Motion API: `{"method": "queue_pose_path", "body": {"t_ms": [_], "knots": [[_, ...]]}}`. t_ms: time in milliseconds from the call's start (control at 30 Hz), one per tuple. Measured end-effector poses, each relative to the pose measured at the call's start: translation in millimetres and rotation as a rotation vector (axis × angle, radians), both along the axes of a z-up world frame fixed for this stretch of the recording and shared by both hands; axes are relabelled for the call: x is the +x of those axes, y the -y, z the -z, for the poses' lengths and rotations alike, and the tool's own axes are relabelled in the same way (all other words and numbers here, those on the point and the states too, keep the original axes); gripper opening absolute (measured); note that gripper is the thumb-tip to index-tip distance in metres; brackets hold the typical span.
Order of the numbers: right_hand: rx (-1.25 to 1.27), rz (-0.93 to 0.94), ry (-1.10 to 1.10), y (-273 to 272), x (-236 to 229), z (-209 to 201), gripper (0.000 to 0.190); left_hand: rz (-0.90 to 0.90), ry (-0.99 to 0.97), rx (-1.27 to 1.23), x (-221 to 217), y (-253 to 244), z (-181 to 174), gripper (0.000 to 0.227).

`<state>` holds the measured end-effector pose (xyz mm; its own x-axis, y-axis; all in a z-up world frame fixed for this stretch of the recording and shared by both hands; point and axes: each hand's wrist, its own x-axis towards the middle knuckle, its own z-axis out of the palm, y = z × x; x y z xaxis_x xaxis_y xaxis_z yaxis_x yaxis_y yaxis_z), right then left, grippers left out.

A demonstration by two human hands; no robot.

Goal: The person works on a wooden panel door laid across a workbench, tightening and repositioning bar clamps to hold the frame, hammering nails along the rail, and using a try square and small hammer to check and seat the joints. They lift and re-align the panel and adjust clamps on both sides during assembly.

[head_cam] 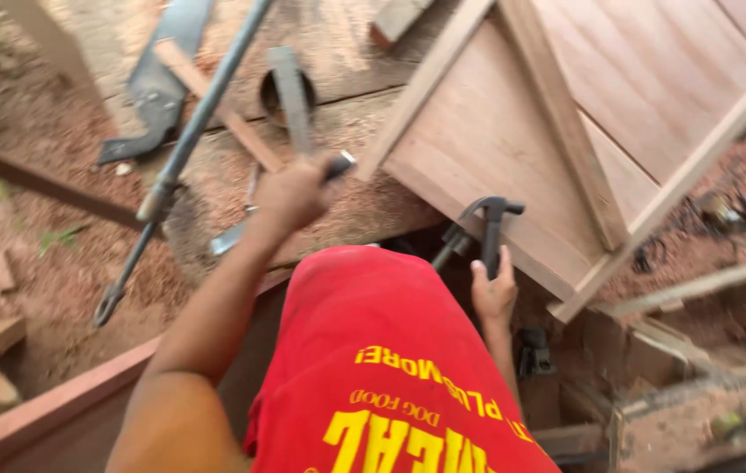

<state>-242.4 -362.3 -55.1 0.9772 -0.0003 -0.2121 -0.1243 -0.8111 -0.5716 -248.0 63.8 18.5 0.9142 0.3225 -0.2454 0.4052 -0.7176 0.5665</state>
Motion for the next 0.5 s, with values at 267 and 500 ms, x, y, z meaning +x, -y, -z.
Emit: {"method": "queue_pose_path", "body": {"t_ms": [267,500], "knots": [[-0.244,-0.162,0.049,-24,87,9,0.06,0.2,-0.199,-0.007,-56,26,83,0.069],[-0.28,-0.335,0.054,-9,86,38,0.088,0.239,-0.073,0.162,-62,7,102,0.05]]}}
